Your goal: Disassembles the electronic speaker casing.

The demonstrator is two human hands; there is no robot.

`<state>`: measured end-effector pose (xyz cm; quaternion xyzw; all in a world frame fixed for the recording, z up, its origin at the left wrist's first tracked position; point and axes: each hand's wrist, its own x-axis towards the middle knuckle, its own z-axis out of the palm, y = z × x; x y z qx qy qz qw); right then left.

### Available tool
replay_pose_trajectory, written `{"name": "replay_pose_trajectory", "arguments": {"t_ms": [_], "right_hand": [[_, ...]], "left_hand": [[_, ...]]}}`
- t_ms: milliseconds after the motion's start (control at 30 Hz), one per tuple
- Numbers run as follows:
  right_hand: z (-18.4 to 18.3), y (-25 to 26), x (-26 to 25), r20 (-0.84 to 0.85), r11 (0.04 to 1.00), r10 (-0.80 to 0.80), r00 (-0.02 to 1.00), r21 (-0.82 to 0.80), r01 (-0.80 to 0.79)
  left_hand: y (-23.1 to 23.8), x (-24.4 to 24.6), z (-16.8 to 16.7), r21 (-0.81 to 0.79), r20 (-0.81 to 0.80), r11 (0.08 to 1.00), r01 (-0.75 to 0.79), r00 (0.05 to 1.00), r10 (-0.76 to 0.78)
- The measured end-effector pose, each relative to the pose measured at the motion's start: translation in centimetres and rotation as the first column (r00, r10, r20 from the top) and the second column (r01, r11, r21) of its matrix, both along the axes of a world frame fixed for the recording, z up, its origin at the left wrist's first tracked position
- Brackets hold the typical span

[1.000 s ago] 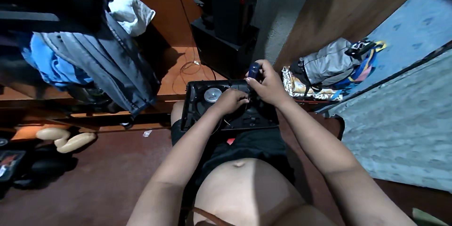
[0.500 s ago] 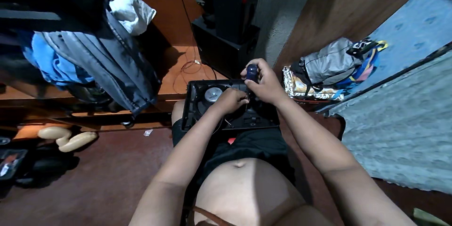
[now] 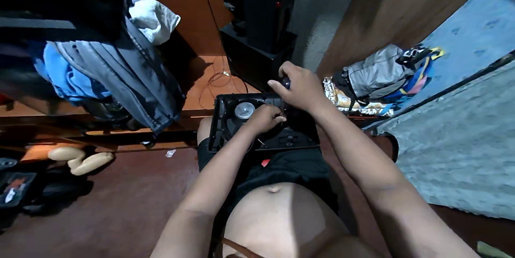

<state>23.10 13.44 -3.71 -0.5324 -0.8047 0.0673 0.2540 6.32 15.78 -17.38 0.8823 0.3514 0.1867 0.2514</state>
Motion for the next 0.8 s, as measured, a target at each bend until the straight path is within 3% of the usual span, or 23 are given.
{"name": "replay_pose_trajectory", "arguments": {"t_ms": [67,133,233,300,367,433,500,567,600,667,733,800], "right_hand": [[2.3,-1.4,-0.6,0.321,0.986,-0.148,0.935,-0.023,0.164],[4.0,-1.8,-0.6,0.445,0.981,-0.108,0.889,-0.098,0.168],[4.1,0.3,1.6,0.390,0.957,0.284,0.876,-0.168,-0.235],[3.9,2.1,3.2,0.299,0.825,0.565,0.769,-0.190,-0.532],[4.0,2.7,3.9,0.241,0.732,0.681,0.692,-0.208,-0.648],[4.5,2.1,3.8,0.248,0.780,0.624,0.741,-0.252,-0.573],[5.3,0.6,2.7,0.385,0.913,0.393,0.835,-0.273,-0.304],[5.9,-0.5,1.5,0.510,0.965,0.195,0.838,-0.252,-0.071],[5.9,-0.7,1.3,0.524,0.969,0.178,0.833,-0.241,-0.055],[5.3,-0.3,1.8,0.474,0.946,0.315,0.822,-0.229,-0.230],[4.8,0.6,2.8,0.332,0.845,0.536,0.777,-0.215,-0.491],[4.5,0.8,2.9,0.190,0.806,0.591,0.784,-0.192,-0.561]], "left_hand": [[-0.1,0.1,0.0,0.009,0.003,1.000,-0.003,1.000,0.003],[-0.3,0.3,0.2,0.018,0.002,1.000,-0.018,1.000,0.018],[-0.8,0.6,1.2,-0.015,0.007,0.999,-0.038,0.999,0.039],[-0.9,0.5,2.1,-0.077,0.095,0.997,-0.006,0.995,0.013],[-0.9,0.4,2.4,-0.095,0.185,0.995,0.025,0.983,-0.007],[-0.7,0.5,2.4,-0.085,0.201,0.996,0.023,0.980,-0.005],[-0.6,0.7,2.5,-0.090,0.192,0.996,-0.002,0.981,0.020],[-0.6,0.9,2.6,-0.087,0.187,0.996,-0.005,0.982,0.022],[-0.5,0.9,2.4,-0.085,0.196,0.996,-0.001,0.980,0.018],[-0.6,0.9,2.1,-0.106,0.199,0.994,-0.025,0.979,0.046],[-0.9,1.0,1.9,-0.160,0.227,0.986,-0.054,0.970,0.090],[-1.2,1.1,1.8,-0.201,0.242,0.977,-0.073,0.963,0.122]]}}
